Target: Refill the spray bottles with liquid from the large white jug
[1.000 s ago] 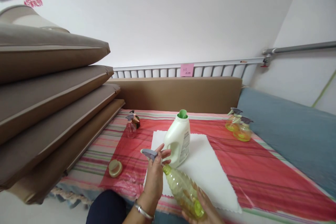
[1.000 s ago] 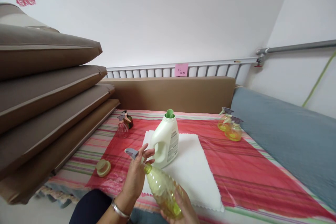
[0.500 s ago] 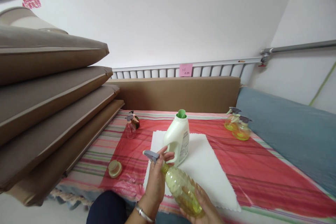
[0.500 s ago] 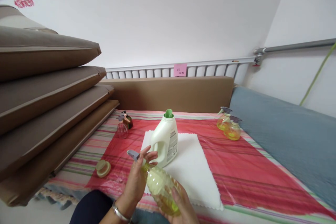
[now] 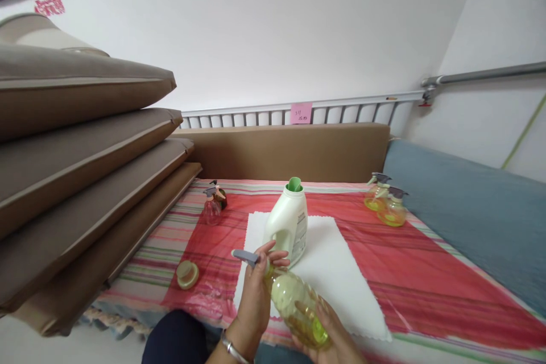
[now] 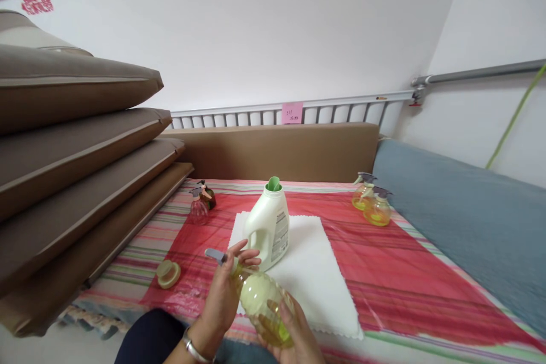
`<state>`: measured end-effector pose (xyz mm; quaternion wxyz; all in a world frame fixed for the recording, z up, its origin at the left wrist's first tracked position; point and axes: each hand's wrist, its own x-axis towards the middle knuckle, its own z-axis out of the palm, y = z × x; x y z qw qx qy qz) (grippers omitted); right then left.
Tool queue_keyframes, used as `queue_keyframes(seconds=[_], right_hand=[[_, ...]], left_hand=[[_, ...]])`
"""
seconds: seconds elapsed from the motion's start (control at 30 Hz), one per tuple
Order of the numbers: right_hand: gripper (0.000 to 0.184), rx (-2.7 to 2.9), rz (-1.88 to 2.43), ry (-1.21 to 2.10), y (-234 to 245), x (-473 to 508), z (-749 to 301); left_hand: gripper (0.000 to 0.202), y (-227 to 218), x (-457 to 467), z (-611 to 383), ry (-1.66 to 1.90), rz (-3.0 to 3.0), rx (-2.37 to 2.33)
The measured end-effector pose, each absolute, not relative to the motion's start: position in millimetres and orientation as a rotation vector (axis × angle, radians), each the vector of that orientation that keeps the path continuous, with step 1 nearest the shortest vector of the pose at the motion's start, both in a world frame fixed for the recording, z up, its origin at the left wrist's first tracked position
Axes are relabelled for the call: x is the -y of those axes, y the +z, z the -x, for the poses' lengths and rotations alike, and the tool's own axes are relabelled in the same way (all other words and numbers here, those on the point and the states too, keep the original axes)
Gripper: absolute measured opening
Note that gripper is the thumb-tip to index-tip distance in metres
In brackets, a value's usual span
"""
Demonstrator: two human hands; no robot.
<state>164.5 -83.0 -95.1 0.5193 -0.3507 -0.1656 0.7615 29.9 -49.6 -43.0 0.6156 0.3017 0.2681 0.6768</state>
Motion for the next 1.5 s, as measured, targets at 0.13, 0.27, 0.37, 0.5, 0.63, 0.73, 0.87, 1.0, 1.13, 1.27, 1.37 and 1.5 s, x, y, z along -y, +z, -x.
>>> queue_keyframes(seconds=[0.13,0.27,0.37,0.5,0.63,0.73,0.87,1.0,1.13,1.27,1.37,1.5], right_hand=[[0.082,0.380,0.849,1.820,-86.1,86.6,-165.2],[0.065,0.446,0.790,1.818,-74.6,92.1,-167.7],[0.069,0.466,0.846,1.765,-75.2,91.0,-168.6],[0.075,0.487,0.946,1.676,-82.4,86.8,-166.7],[0.077,0.520,0.994,1.578,-83.9,88.0,-162.3],[0.076,0.550,0.999,1.516,-86.1,90.5,-158.2],[0.078,0.683,1.001,1.449,-96.1,93.7,-155.4],[0.090,0.813,0.855,1.433,-103.2,97.9,-155.7],[0.100,0.815,0.783,1.522,-101.3,100.8,-158.3],[0.099,0.842,0.939,1.550,-101.1,100.7,-164.6],[0.096,0.897,1.038,1.539,-106.3,99.0,-169.1],[0.091,0.948,1.081,1.531,-113.4,97.8,-171.1]], left_hand=[[0.038,-43.0,51.7,-30.1,1.543,-0.694,-0.632],[0.027,-42.9,50.1,-28.5,1.534,-0.730,-0.659],[0.024,-43.8,47.4,-27.5,1.547,-0.720,-0.662],[0.023,-45.4,45.1,-26.5,1.565,-0.674,-0.666],[0.022,-43.4,46.0,-25.4,1.567,-0.683,-0.680],[0.025,-41.5,47.4,-24.3,1.560,-0.687,-0.685],[0.026,-39.5,47.6,-22.4,1.556,-0.648,-0.692],[0.022,-36.6,45.5,-20.3,1.551,-0.582,-0.681],[0.021,-37.0,42.5,-19.8,1.538,-0.542,-0.640],[0.017,-39.9,41.2,-20.7,1.520,-0.507,-0.577],[0.018,-39.9,42.1,-20.8,1.494,-0.518,-0.564],[0.019,-38.4,44.2,-20.4,1.479,-0.517,-0.554]])
